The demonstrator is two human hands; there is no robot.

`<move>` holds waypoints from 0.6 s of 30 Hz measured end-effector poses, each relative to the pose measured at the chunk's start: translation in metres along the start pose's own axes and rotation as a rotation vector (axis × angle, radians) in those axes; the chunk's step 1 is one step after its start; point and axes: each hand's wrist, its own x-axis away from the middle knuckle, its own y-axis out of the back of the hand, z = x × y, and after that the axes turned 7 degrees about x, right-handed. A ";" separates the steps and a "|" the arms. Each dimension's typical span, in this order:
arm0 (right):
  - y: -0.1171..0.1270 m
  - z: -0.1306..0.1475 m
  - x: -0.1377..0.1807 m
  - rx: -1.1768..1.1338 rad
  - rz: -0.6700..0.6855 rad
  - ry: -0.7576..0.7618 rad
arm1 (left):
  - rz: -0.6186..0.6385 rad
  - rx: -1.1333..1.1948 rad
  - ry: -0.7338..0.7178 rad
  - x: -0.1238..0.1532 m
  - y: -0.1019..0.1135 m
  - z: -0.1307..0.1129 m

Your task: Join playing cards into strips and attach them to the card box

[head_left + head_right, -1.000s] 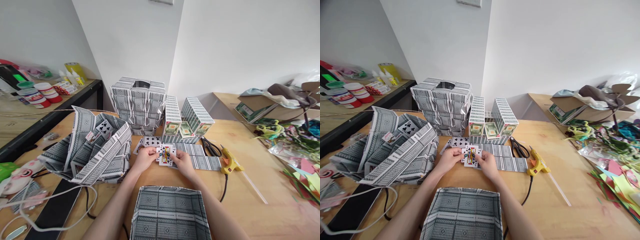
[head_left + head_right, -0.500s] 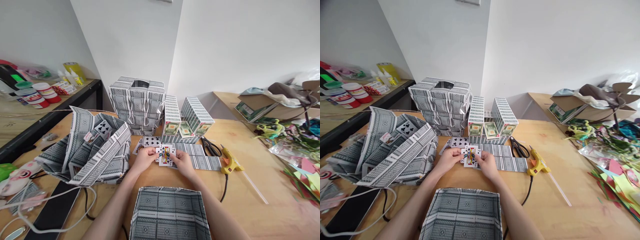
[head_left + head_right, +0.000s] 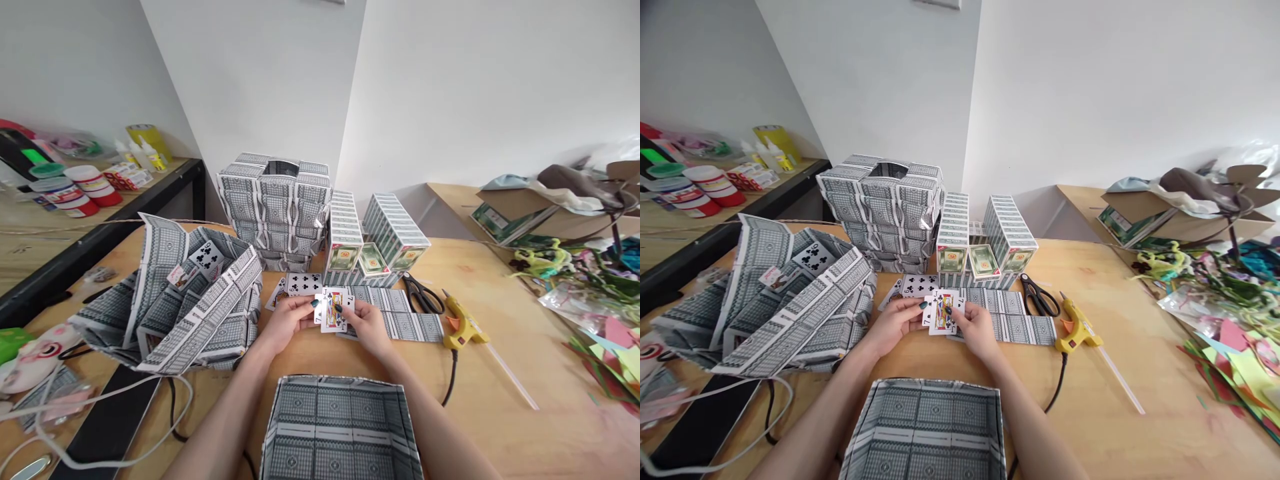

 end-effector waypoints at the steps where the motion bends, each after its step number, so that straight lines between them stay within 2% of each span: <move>1: 0.001 0.002 0.000 -0.018 0.004 0.002 | 0.021 0.022 0.007 0.001 0.000 0.000; 7: 0.002 0.002 0.000 -0.055 0.023 -0.004 | 0.081 0.033 0.021 0.001 0.000 0.003; 13: -0.002 -0.002 0.003 0.074 -0.065 0.043 | 0.132 -0.028 0.028 0.000 -0.001 0.006; 18: -0.005 -0.001 0.004 0.147 -0.103 0.060 | 0.084 -0.115 -0.032 -0.003 -0.005 0.009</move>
